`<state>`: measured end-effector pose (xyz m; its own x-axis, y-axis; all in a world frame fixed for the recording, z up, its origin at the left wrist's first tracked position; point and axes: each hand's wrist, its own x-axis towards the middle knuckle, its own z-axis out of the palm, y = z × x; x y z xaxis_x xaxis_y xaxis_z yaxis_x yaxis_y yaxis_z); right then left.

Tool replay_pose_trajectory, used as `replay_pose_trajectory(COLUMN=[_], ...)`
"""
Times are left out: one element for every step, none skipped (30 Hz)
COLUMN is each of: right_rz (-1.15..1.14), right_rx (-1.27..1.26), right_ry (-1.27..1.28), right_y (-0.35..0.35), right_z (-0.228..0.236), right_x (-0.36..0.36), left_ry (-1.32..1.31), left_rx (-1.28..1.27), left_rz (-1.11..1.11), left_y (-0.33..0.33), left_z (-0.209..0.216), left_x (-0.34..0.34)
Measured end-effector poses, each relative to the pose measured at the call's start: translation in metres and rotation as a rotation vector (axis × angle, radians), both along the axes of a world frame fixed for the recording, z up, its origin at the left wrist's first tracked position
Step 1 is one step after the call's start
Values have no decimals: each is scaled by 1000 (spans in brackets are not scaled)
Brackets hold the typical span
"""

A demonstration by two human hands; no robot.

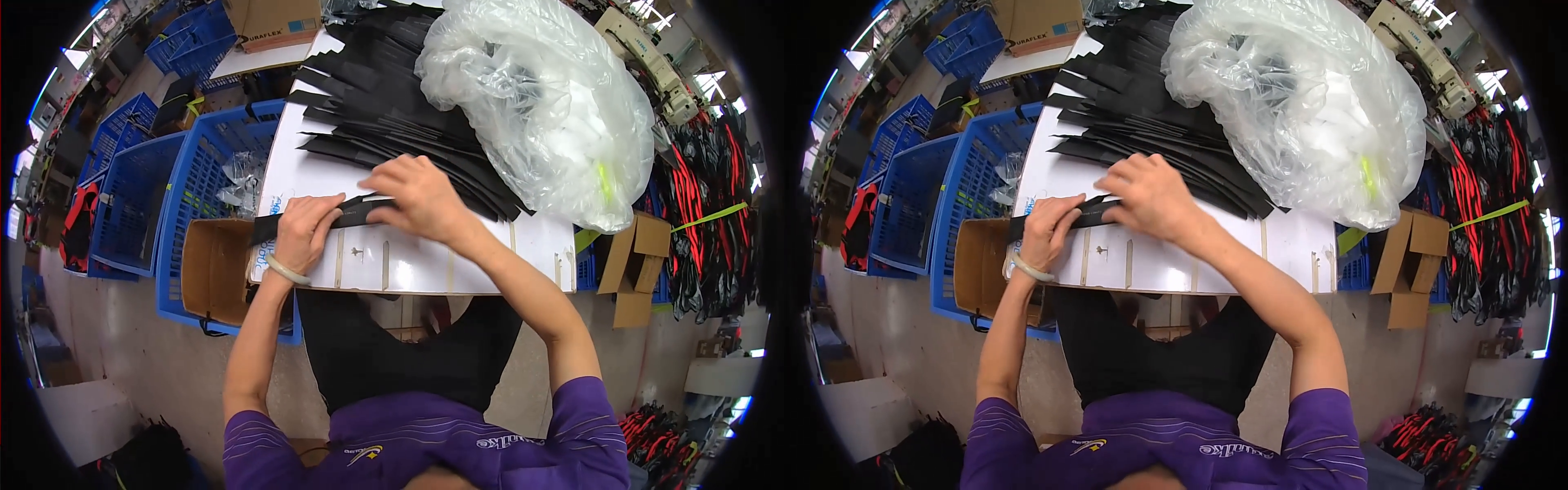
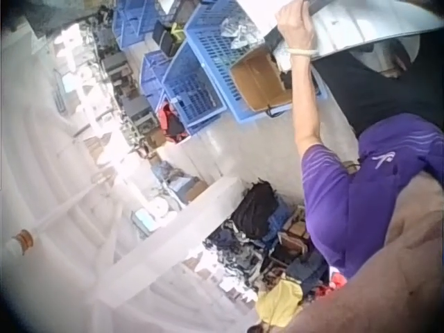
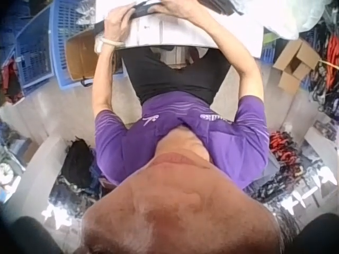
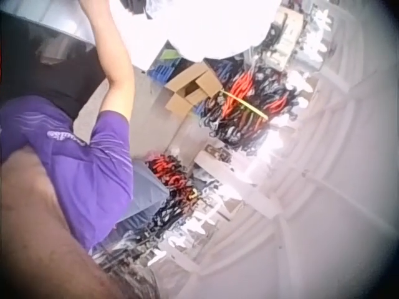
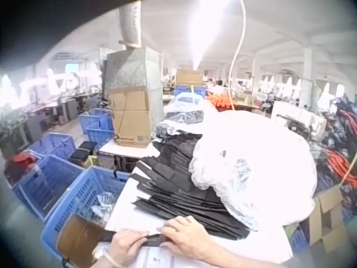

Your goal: Attach adhesive padding to black straps at a factory workstation.

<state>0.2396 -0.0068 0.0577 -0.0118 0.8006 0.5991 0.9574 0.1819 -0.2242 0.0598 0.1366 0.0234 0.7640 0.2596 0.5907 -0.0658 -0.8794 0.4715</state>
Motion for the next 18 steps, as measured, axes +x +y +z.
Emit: replay_pose_trajectory(right_rz=[-18, -34, -35, -21, -8, -6, 21, 46, 45, 43, 35, 22, 62, 55, 58, 62, 76, 68], right_rx=[-21, -40, -39, -49, -58, -58, -104, -151, -156, -156, -173, -190, -129, -128, -184, -239, -155, -153], right_ry=[-33, -66, -66, -43, -20, -16, 53, 121, 175, 178, 196, 214, 216, 217, 220, 223, 155, 151], right_y=[1, 2, 1, 0, 0, -1, -4, -7, -10, -12, -14, -16, -15, -15, -15, -15, -15, -13], right_z=[-2, -4, -3, -1, 1, 3, 5, 7, 8, 9, 11, 12, 8, 7, 6, 5, 3, 1], right_x=[-6, -9, -9, -9, -8, -7, -4, -2, -1, -2, -5, -8, -11, -13, -12, -12, -11, -11], left_ry=[67, 135, 138, 138, 128, 123, 97, 100, 214, 329, 274, 275, 272, 268, 262, 258, 212, 166], left_rx=[-18, -35, 9, 10, -12, -35, -29, -29, -110, -191, -146, -147, -115, -83, -16, -13, 40, 92], left_rz=[6, 13, -23, -24, -64, -101, -78, -79, -50, -21, -48, -54, -89, -123, -122, -132, -123, -113], left_y=[0, 0, -1, -3, -5, -7, -9, -7, -1, 1, 1, -2, -5, -8, -9, -9, -7, -7], left_z=[6, 12, 19, 24, 29, 34, 41, 45, 48, 49, 47, 47, 47, 47, 45, 45, 44, 44], left_x=[-1, -2, -2, -3, -3, -5, -8, -13, -22, -28, -29, -28, -26, -25, -24, -22, -21, -20])
